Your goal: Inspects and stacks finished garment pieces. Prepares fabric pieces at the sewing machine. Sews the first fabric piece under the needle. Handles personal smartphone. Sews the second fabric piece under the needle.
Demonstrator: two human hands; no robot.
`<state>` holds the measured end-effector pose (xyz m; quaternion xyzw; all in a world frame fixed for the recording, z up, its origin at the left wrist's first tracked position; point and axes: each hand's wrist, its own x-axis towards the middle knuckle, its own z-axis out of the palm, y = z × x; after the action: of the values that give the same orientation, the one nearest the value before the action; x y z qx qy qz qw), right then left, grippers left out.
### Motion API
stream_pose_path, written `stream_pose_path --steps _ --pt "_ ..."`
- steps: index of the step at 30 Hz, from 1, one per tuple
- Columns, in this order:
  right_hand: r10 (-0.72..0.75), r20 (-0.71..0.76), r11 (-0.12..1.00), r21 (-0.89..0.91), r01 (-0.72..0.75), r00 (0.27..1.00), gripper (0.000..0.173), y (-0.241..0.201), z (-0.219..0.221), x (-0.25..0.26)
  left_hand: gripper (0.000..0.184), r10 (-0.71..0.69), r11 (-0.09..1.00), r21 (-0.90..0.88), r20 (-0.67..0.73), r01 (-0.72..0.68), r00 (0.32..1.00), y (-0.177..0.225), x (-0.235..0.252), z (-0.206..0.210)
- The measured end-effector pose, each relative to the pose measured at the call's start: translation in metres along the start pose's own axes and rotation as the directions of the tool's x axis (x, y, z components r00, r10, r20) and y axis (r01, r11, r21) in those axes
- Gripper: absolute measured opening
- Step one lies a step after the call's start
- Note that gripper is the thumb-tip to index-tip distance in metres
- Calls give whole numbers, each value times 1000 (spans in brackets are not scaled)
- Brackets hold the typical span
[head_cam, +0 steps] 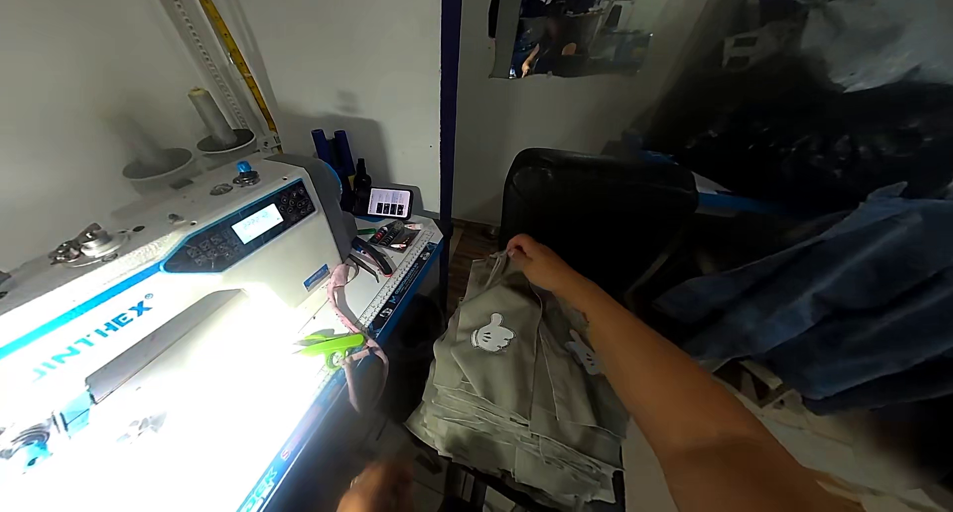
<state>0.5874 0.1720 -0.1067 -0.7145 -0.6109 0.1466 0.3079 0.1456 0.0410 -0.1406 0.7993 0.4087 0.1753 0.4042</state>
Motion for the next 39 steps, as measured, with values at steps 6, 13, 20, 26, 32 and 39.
stream_pose_path --steps 6,13,20,26,32,39 --pt "-205 167 977 -20 211 965 48 -37 -45 -37 62 38 999 -39 69 -36 997 47 112 -6" --pt "-496 -125 868 -60 493 859 27 -50 -84 -55 93 -71 963 -260 -2 68 997 75 196 21" --pt "-475 -304 880 -173 442 826 20 -48 -109 -68 32 -67 892 -434 146 125 987 85 201 37" --pt "-246 -419 967 -170 191 874 22 -55 -94 -75 39 -124 906 -340 358 253 926 88 182 29" --pt "-123 -567 987 18 162 815 21 -53 -83 -66 35 -56 871 -461 248 168 967 98 162 41" --pt "-152 -590 839 347 419 793 19 -42 -74 -50 53 -98 882 -451 116 140 988 113 140 44"
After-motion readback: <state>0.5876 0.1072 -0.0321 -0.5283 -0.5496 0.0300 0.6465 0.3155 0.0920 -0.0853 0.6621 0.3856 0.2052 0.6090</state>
